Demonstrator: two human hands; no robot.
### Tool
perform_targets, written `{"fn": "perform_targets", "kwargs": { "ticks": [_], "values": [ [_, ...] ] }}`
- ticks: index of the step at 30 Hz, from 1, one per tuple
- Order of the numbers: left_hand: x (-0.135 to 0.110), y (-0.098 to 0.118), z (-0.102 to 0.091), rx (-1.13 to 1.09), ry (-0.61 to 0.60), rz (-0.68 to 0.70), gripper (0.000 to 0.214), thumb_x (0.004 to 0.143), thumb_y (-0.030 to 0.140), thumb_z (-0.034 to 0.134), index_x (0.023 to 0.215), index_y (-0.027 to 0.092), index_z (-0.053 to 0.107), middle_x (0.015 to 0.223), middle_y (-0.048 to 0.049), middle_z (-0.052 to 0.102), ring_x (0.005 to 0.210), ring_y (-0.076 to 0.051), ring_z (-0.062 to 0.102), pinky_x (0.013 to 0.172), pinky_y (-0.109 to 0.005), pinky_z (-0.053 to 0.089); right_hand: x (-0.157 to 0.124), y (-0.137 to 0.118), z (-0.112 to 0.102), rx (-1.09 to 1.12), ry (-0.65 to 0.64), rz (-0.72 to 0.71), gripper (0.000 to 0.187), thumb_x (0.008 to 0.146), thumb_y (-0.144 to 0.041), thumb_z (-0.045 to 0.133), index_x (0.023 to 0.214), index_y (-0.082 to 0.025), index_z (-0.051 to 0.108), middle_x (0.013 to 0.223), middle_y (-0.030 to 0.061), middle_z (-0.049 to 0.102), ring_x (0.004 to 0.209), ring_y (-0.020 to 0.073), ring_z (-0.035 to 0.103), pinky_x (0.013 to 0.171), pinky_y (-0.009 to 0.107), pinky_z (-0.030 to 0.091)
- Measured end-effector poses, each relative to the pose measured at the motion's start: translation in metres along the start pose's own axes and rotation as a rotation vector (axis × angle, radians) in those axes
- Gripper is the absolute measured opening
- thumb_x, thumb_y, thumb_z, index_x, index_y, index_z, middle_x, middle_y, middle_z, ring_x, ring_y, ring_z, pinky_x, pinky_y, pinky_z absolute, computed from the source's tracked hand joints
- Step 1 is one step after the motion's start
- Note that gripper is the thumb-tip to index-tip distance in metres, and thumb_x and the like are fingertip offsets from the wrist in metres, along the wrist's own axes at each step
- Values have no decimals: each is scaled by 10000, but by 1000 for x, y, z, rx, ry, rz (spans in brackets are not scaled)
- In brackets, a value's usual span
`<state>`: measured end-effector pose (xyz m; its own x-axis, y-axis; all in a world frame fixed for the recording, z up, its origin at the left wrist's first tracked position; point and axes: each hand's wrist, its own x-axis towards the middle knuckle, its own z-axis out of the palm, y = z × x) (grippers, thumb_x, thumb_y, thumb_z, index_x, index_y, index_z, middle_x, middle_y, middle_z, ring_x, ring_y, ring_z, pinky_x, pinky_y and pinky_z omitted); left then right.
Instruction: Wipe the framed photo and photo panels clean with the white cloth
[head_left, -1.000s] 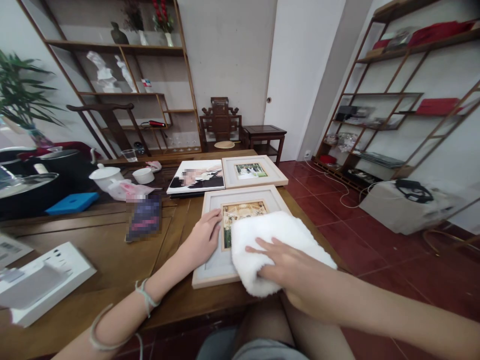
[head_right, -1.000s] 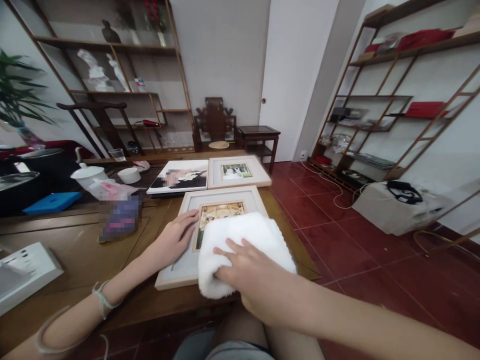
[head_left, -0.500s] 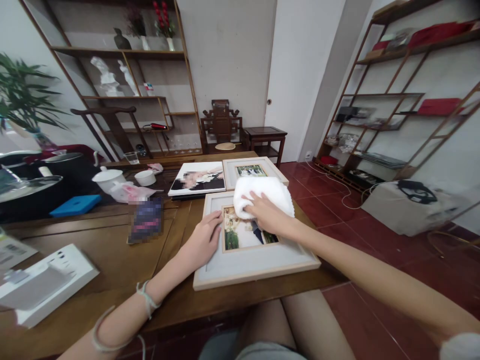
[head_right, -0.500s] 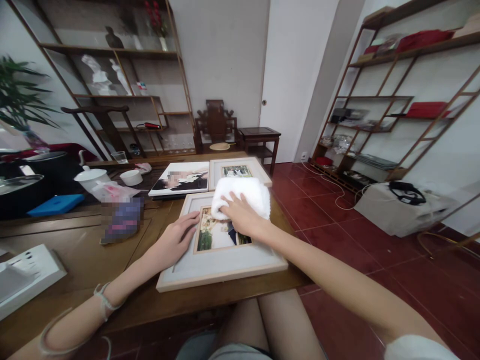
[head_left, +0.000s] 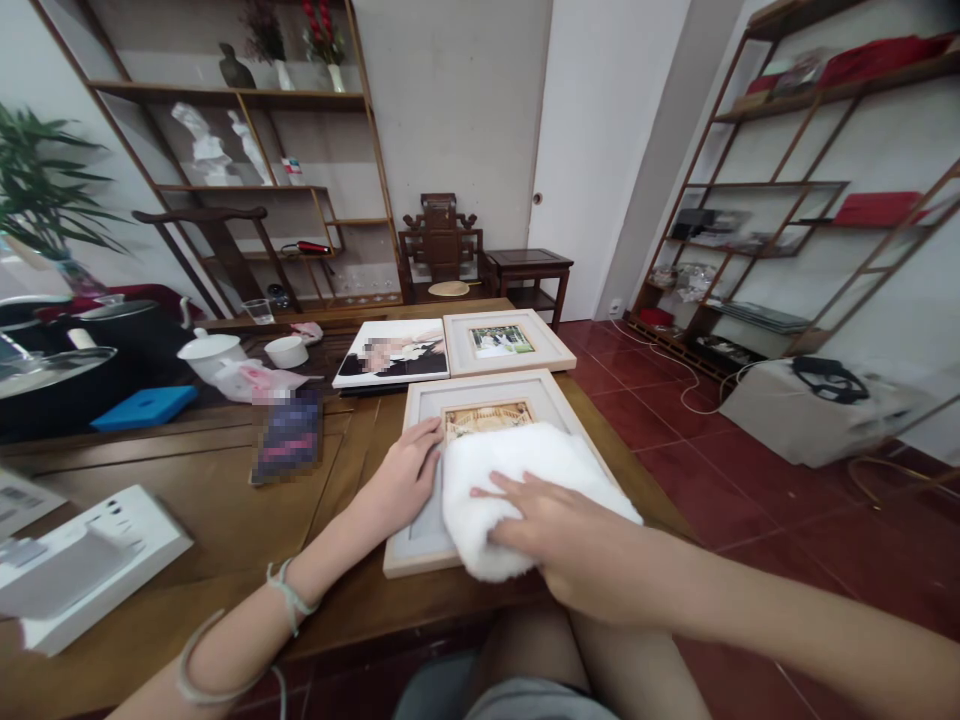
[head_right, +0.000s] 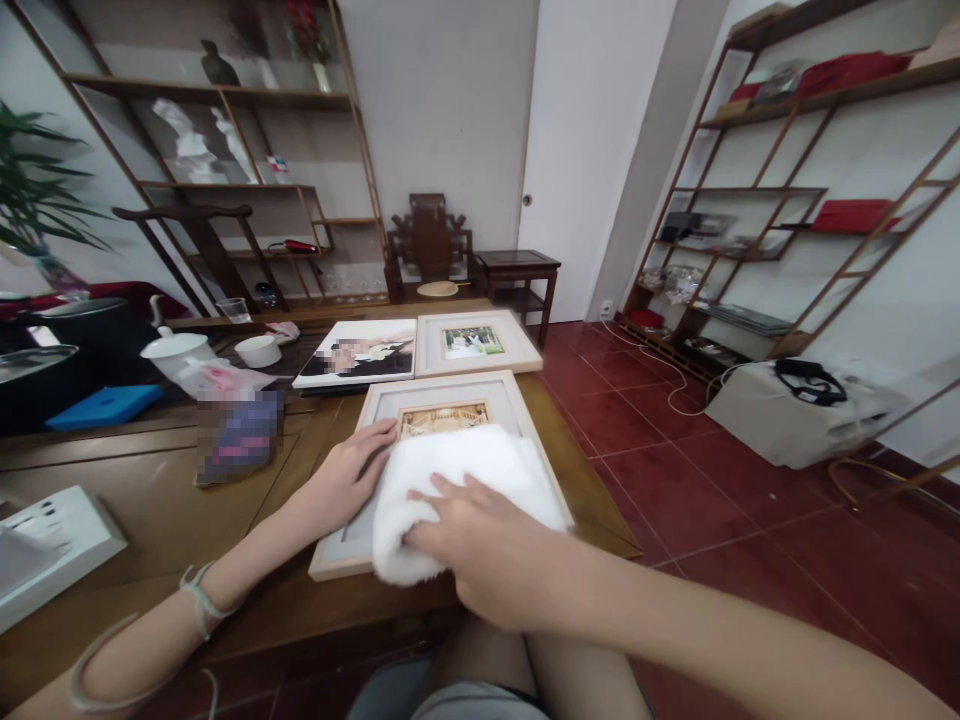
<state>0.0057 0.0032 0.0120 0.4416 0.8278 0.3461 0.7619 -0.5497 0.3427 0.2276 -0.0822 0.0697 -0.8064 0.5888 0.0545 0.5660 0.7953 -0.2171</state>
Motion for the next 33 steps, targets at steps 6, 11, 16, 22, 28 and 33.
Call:
{"fn": "perform_targets", "kwargs": {
  "ticks": [6, 11, 16, 22, 28, 33],
  "values": [
    [-1, 1, -1, -17, -15, -8, 396, 879, 231, 338, 1118, 42, 592, 1301, -196, 520, 1234, -272, 467, 1057, -427, 354, 38, 67, 11, -180, 97, 189, 655, 613, 117, 387, 1218, -118, 478, 1466, 174, 271, 1355, 336, 174, 1020, 543, 289],
    [0, 2, -2, -20, -9, -15, 387, 879, 230, 343, 1120, 53, 591, 1296, -192, 527, 1227, -274, 475, 1045, -437, 369, 75, 102, 3, -248, 127, 228, 566, 680, 123, 409, 1194, -102, 486, 1482, 188, 218, 1356, 380, 119, 980, 640, 235],
    [0, 1, -1, -23, 12, -1, 372, 877, 220, 344, 1102, 68, 599, 1284, -182, 541, 1218, -263, 487, 1042, -438, 372, 74, 80, 5, -230, 58, 167, 558, 660, 132, 396, 1136, -122, 538, 1427, 174, 351, 1342, 350, 207, 986, 612, 253],
    [0, -2, 2, 5, 24, 11, 371, 868, 205, 347, 1105, 76, 602, 1276, -177, 550, 1215, -267, 490, 1033, -447, 383, 17, 12, -13, -86, -128, -10, 462, 639, 60, 423, 1022, -141, 584, 1273, 159, 530, 1228, 328, 421, 937, 491, 396],
    [0, -1, 2, 9, 10, 7, 392, 876, 202, 332, 1137, 55, 584, 1280, -180, 546, 1226, -263, 477, 1041, -442, 374, -8, -16, -12, -29, -82, -43, 452, 607, 35, 422, 987, -153, 580, 1321, 152, 489, 1256, 285, 396, 988, 459, 368],
    [-1, -2, 1, -12, 21, 15, 360, 872, 210, 348, 1096, 93, 605, 1285, -169, 543, 1213, -263, 492, 1033, -446, 382, 21, 19, 9, -130, -32, 130, 606, 620, 81, 404, 1179, -122, 522, 1445, 172, 319, 1344, 342, 209, 1019, 579, 266]
  ]
}}
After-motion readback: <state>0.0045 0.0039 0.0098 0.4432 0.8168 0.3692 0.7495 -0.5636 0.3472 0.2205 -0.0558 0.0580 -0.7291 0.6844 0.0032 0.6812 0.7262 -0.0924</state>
